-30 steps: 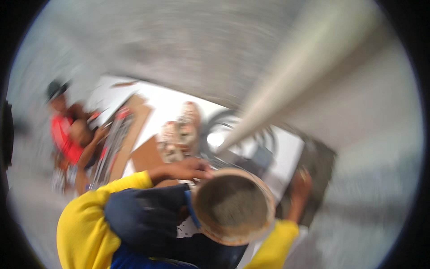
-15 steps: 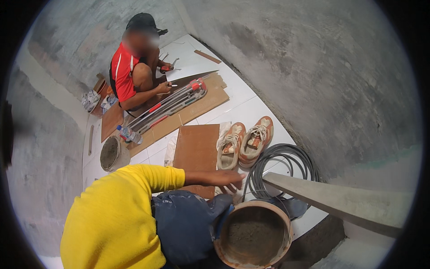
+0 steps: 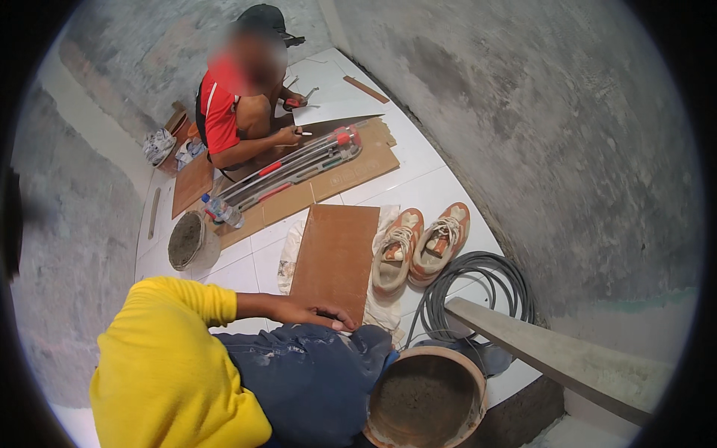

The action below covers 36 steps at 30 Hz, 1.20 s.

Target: The person scoops cement from a bucket using a trowel and applies it to the floor between tiles. They repeatedly smooth the cement into the gaps and occasionally transfer cement between buckets.

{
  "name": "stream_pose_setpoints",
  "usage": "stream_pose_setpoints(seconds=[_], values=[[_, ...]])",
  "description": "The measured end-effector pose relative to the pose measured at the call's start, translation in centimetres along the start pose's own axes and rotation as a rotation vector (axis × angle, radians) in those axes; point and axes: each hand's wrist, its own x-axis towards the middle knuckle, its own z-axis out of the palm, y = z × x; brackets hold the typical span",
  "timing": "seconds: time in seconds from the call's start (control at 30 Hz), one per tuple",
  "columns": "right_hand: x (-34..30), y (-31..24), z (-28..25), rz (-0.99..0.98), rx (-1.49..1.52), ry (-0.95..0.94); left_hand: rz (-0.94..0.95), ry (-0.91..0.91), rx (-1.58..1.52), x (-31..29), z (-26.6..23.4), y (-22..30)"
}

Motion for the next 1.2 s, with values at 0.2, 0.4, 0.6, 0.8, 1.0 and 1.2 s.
stream_pose_setpoints(seconds=[0.2,0.4,0.6,0.8,1.0,1.2], values=[[-1.9,-0.8,-0.1,0.007,0.042,-0.009,0.356,0.046,-0.045,-5.7,2.6,5.8],[-0.4,3.0,-0.8,-0.001,-0.012,0.033,0.642,0.123,0.319,-9.7,5.4,10.2],[1.3,5.0,-1.8,-0.118,-0.051,0.032,0.779,0.304,0.714,-11.1,8.5,11.9],[-0.4,2.6,-1.7,-0.017,-0.046,-0.090,0.760,0.629,0.957,-11.0,10.5,9.3],[4.0,8.3,-1.3,-0.118,-0.198,0.007,0.808,0.702,0.976,-11.4,11.0,10.4],[1.5,5.7,-0.9,-0.081,-0.148,0.052,0.618,0.627,0.940,-10.7,11.1,12.3]])
